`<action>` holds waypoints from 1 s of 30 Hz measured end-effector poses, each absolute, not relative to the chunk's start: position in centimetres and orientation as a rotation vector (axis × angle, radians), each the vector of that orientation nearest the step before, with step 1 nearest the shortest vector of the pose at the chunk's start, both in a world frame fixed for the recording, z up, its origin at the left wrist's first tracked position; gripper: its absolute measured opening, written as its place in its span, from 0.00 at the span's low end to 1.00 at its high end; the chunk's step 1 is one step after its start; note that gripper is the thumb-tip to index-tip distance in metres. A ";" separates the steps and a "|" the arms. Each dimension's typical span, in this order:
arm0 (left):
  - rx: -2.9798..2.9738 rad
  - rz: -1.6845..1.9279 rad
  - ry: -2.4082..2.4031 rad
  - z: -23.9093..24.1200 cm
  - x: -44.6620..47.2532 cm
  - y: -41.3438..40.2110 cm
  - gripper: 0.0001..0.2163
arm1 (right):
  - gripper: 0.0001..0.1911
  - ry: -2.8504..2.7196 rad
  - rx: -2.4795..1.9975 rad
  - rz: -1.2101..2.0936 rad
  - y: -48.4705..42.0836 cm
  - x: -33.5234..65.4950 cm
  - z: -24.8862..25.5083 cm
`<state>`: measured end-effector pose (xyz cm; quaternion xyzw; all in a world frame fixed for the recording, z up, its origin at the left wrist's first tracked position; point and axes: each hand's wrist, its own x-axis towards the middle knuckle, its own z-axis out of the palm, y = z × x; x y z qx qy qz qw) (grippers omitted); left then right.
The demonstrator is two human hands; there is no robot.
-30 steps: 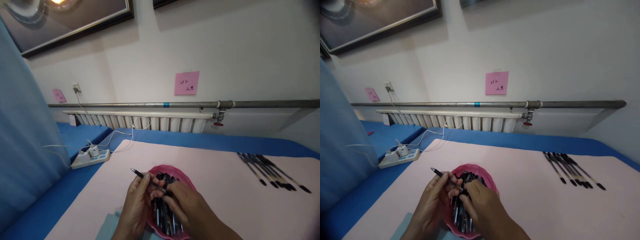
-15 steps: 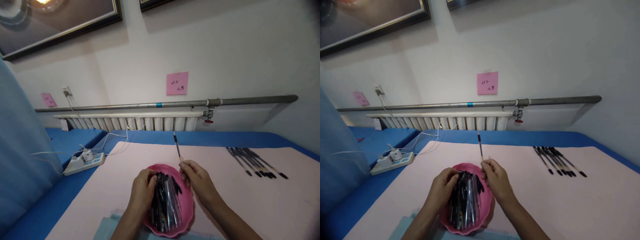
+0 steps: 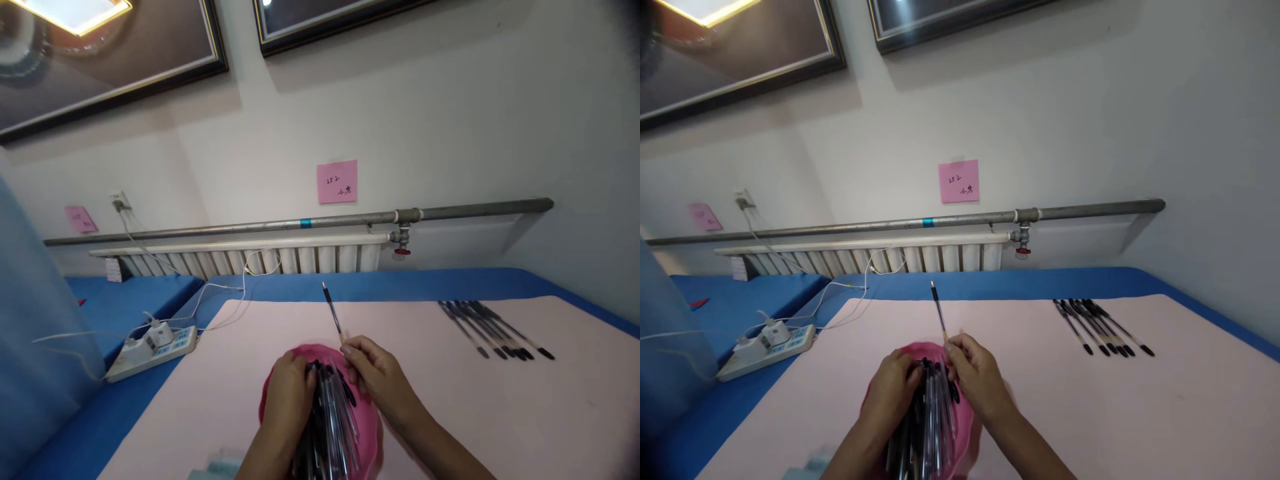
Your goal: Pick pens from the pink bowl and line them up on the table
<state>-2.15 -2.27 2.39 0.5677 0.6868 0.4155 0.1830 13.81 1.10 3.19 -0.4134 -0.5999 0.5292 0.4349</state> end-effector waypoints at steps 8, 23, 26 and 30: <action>0.857 1.561 1.399 4.6 -4.0 -3.6 0.12 | 0.11 -1.799 -0.980 1.074 -0.3 13.0 3.7; 0.616 1.619 0.943 4.9 -4.2 -3.7 0.13 | 0.08 -2.212 -0.849 0.824 -2.0 11.8 3.2; 0.598 1.609 0.956 5.0 -4.3 -3.6 0.15 | 0.05 -2.188 -0.888 0.880 -2.1 11.6 3.1; 0.621 1.594 0.951 5.0 -4.2 -3.6 0.15 | 0.04 -2.128 -0.959 0.922 -2.2 11.6 3.1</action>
